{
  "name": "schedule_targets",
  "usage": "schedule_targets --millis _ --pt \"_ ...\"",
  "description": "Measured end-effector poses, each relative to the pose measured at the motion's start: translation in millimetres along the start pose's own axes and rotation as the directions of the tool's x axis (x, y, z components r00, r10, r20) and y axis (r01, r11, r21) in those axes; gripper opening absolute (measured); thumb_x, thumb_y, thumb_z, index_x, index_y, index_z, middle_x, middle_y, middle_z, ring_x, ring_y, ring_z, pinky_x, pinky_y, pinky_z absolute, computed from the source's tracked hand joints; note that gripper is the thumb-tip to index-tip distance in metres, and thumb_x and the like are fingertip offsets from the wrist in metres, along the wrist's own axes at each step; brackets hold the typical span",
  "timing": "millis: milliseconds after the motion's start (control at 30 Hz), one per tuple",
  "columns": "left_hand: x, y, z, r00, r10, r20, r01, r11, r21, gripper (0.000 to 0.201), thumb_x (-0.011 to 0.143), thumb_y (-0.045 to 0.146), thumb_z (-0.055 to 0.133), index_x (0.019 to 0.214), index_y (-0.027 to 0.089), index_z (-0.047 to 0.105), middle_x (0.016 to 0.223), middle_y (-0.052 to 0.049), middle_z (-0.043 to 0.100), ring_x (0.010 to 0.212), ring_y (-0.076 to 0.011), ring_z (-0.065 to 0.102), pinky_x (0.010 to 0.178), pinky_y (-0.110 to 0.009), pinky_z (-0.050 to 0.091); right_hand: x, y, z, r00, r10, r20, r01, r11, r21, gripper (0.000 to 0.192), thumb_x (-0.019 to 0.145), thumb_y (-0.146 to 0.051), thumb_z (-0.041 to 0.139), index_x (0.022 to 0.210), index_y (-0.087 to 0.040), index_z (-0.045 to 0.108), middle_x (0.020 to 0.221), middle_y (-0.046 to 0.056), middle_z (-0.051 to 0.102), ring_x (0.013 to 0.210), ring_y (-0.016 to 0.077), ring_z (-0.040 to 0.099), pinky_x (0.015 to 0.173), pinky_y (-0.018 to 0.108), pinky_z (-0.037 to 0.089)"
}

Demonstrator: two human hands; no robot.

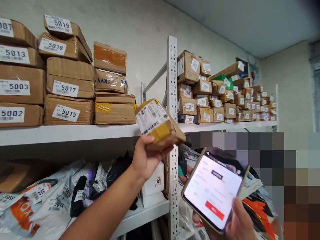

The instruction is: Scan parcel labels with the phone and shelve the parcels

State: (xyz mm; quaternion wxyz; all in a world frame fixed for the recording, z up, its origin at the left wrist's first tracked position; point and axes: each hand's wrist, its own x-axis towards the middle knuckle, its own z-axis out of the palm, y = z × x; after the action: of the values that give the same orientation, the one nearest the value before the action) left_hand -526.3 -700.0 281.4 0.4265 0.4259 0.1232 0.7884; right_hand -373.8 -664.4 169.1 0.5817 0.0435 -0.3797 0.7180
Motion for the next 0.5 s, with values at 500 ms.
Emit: schedule_targets --millis 500 --pt "58 -5 6.6 0.993 0.001 -0.116 -0.037 0.948 -0.315 0.067 0.083 0.062 0.047 0.110 0.002 0.056 0.092 -0.018 0.066 0.075 -0.0208 0.067 0.063 -0.026 0.059 146 -24 87 0.937 0.004 0.350 -0.003 1.000 -0.002 0.031 0.096 -0.030 0.033 0.105 -0.016 0.059 0.077 0.004 0.077 0.058 0.0158 0.071 0.030 0.018 0.050"
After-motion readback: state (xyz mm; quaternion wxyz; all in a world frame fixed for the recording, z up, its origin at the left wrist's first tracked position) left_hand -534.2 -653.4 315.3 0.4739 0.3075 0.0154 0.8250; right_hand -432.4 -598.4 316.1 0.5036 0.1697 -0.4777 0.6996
